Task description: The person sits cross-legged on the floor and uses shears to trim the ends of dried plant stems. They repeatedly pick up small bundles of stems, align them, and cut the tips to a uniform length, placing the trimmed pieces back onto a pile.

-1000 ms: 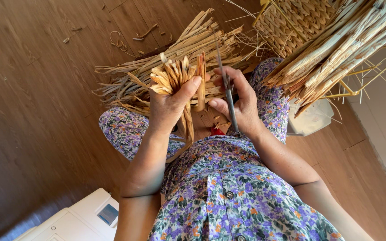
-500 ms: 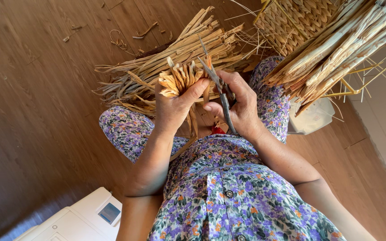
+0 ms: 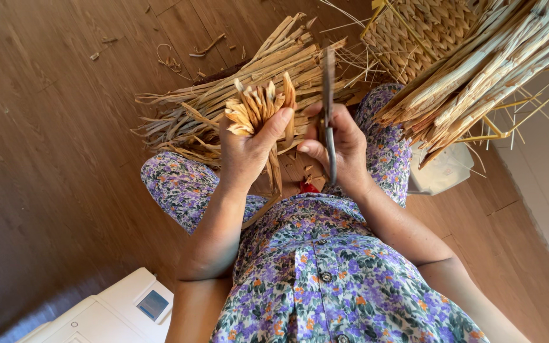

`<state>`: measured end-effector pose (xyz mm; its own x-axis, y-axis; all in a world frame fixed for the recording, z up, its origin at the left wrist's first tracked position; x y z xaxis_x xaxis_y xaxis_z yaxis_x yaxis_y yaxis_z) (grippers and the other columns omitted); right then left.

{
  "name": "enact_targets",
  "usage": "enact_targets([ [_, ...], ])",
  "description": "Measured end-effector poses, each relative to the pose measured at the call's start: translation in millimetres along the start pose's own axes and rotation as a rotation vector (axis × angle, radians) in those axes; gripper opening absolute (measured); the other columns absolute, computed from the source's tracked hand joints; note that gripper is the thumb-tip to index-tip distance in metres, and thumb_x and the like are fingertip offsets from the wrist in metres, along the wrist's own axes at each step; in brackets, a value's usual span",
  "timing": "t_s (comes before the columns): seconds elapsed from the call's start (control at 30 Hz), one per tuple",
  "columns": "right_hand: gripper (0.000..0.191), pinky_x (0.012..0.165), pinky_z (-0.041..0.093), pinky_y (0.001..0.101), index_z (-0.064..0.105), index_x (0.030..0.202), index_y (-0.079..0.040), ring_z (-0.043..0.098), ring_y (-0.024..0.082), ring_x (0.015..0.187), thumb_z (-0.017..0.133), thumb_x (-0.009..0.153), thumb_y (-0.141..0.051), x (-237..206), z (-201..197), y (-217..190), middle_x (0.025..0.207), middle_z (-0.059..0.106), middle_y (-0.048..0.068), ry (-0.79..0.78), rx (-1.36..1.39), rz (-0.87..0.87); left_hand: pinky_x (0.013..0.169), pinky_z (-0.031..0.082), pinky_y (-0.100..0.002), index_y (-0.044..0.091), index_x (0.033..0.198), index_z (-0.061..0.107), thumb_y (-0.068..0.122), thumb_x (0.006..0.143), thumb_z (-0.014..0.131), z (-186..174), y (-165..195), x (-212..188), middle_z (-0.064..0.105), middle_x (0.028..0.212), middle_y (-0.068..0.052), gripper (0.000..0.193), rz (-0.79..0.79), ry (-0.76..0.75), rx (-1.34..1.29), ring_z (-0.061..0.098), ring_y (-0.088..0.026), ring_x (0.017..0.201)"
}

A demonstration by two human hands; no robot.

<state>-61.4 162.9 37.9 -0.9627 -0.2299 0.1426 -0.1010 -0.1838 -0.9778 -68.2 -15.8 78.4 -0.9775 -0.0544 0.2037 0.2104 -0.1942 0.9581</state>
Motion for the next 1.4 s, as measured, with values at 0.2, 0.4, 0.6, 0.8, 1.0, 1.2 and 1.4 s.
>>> enact_targets([
  [0.2,0.086,0.1,0.053,0.0274,0.042,0.147,-0.007,0.06,0.013,0.118,0.093,0.08,-0.024,4.5,15.7,-26.8,0.132,0.06,0.004,-0.088,-0.033,-0.092,0.095,0.058,-0.035,0.01,0.119,0.069,0.019,0.1,0.077,16.5,14.5,-0.2,0.066,0.116,-0.008,0.022,0.248,-0.067,0.371,0.064,-0.018,0.108],
  [0.4,0.066,0.107,0.054,0.031,0.046,0.141,-0.009,0.061,0.015,0.121,0.086,0.09,-0.019,4.1,21.2,-24.5,0.132,0.059,0.004,-0.011,-0.047,-0.042,0.128,0.034,-0.049,0.013,0.145,0.053,0.037,0.104,0.072,33.5,39.5,-5.7,0.031,0.165,-0.015,0.051,0.266,-0.269,0.289,0.033,-0.031,0.155],
  [0.6,0.048,0.099,0.053,0.0311,0.048,0.139,-0.009,0.059,0.014,0.114,0.075,0.1,-0.014,-1.8,19.2,-16.2,0.125,0.057,0.003,0.089,0.087,-0.112,0.133,0.031,-0.047,0.015,0.158,0.041,0.05,0.096,0.077,46.2,61.7,-9.5,0.02,0.172,-0.017,0.079,0.356,-0.341,0.583,0.022,-0.035,0.162],
  [0.8,0.047,0.095,0.058,0.03,0.045,0.145,-0.008,0.062,0.016,0.114,0.065,0.104,-0.019,9.2,12.2,-36.2,0.129,0.057,0.004,0.191,0.031,-0.22,0.123,0.041,-0.044,0.004,0.15,0.043,0.051,0.096,0.074,40.3,60.5,-28.5,0.036,0.159,-0.019,0.078,0.478,-0.06,0.505,0.04,-0.033,0.146],
  [1.0,0.047,0.078,0.049,0.0298,0.046,0.134,-0.001,0.056,0.017,0.087,0.073,0.096,-0.009,15.7,-21.6,-75.2,0.111,0.066,0.014,0.3,0.029,-0.255,0.081,0.06,-0.029,0.01,0.117,0.076,0.056,0.093,0.074,29.3,-13.7,-69.2,0.076,0.106,-0.008,0.053,-0.292,-0.58,0.307,0.07,-0.021,0.091],
  [1.2,0.068,0.101,0.052,0.0313,0.035,0.148,-0.009,0.062,0.018,0.106,0.075,0.093,-0.015,0.5,-6.3,-74.8,0.116,0.065,0.009,0.25,0.197,-0.365,0.123,0.038,-0.043,0.018,0.169,0.015,0.065,0.091,0.066,68.2,-21.1,-58.2,0.025,0.171,-0.01,0.105,-0.141,-0.724,-0.601,0.038,-0.024,0.154],
  [1.4,0.063,0.082,0.052,0.0269,0.037,0.135,-0.014,0.065,0.017,0.086,0.084,0.093,-0.017,-15.8,6.8,-69.4,0.098,0.068,0.01,0.318,0.043,-0.503,0.128,0.033,-0.048,0.017,0.152,0.048,0.053,0.097,0.067,29.3,-16.5,-12.0,0.056,0.152,-0.012,0.069,-0.158,-0.178,-1.284,0.05,-0.029,0.147],
])
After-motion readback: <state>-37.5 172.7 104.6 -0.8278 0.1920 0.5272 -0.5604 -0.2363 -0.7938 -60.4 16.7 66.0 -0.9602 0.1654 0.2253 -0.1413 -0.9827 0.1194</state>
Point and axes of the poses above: each hand's wrist, its own x-axis towards the middle knuckle, its own z-axis out of the palm, y = z × x, the point moved 5 cm from there along x, towards the middle knuckle
